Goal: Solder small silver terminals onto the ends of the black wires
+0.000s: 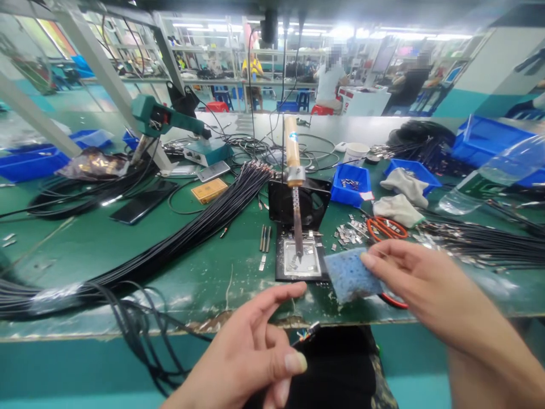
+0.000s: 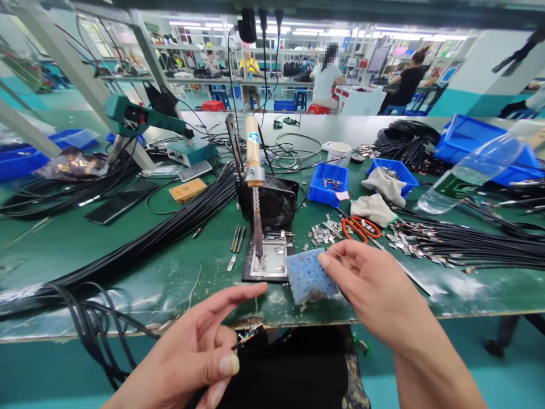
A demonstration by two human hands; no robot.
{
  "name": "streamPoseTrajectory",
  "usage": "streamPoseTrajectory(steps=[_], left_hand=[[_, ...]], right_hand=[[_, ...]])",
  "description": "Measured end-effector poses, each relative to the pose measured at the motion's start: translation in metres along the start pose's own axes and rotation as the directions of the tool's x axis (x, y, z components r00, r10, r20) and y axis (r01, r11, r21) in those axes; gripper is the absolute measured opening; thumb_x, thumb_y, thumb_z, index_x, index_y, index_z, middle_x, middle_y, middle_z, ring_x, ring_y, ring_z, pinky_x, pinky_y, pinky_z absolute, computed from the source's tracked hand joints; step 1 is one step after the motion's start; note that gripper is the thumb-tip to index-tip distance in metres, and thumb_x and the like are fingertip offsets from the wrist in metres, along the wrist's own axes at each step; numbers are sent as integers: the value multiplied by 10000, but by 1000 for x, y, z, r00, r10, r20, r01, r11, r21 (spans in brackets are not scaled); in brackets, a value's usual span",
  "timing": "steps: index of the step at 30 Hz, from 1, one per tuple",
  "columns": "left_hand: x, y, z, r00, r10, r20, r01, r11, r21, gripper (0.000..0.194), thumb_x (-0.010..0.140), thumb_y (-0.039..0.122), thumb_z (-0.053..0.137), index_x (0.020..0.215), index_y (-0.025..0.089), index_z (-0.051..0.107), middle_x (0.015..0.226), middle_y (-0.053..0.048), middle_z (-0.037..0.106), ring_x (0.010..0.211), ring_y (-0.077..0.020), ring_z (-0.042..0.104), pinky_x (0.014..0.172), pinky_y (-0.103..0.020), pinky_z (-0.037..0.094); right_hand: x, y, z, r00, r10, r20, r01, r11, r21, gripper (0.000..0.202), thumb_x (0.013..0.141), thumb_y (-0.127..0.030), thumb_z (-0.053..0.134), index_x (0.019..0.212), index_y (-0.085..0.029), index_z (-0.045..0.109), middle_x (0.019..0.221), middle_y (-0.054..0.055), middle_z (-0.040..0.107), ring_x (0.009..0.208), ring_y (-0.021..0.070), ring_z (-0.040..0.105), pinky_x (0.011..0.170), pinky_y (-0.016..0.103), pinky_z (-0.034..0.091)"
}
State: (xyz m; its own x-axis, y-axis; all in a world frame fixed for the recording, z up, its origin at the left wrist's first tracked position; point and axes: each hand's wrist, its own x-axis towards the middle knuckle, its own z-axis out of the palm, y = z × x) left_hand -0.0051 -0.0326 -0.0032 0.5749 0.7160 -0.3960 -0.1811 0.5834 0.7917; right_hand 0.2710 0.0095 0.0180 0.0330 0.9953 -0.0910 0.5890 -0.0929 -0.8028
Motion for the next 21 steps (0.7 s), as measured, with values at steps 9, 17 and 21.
streamPoseTrajectory(steps=[9, 17, 21], left_hand=[[-6, 7, -7, 987, 54, -153, -47, 998, 50, 868, 870, 392, 811, 1586, 202, 358, 535, 28, 627, 365, -59, 462, 371, -127, 406], [-16, 10, -2, 987, 40, -156, -13, 986, 167, 860, 871, 427, 801, 1594, 282, 359, 566, 46, 596, 391, -70, 480, 386, -143, 433], [-18, 4, 0, 987, 18, -159, 6, 989, 149, 856, 857, 424, 814, 1578, 275, 379, 576, 55, 567, 408, -71, 477, 384, -143, 442]], right_hand=[[-7, -21, 74, 1000, 23, 11, -25, 958, 285, 355, 938, -551, 580, 841, -213, 622, 587, -66, 404, 533, 124, 356, 485, 261, 280], [-27, -31, 76, 991, -55, -122, 73, 986, 152, 312, 978, -493, 545, 861, -217, 634, 553, -85, 361, 486, 116, 368, 467, 250, 302], [-34, -30, 75, 987, -75, -143, 90, 991, 99, 300, 985, -472, 538, 857, -222, 642, 548, -83, 370, 475, 119, 393, 453, 241, 321]])
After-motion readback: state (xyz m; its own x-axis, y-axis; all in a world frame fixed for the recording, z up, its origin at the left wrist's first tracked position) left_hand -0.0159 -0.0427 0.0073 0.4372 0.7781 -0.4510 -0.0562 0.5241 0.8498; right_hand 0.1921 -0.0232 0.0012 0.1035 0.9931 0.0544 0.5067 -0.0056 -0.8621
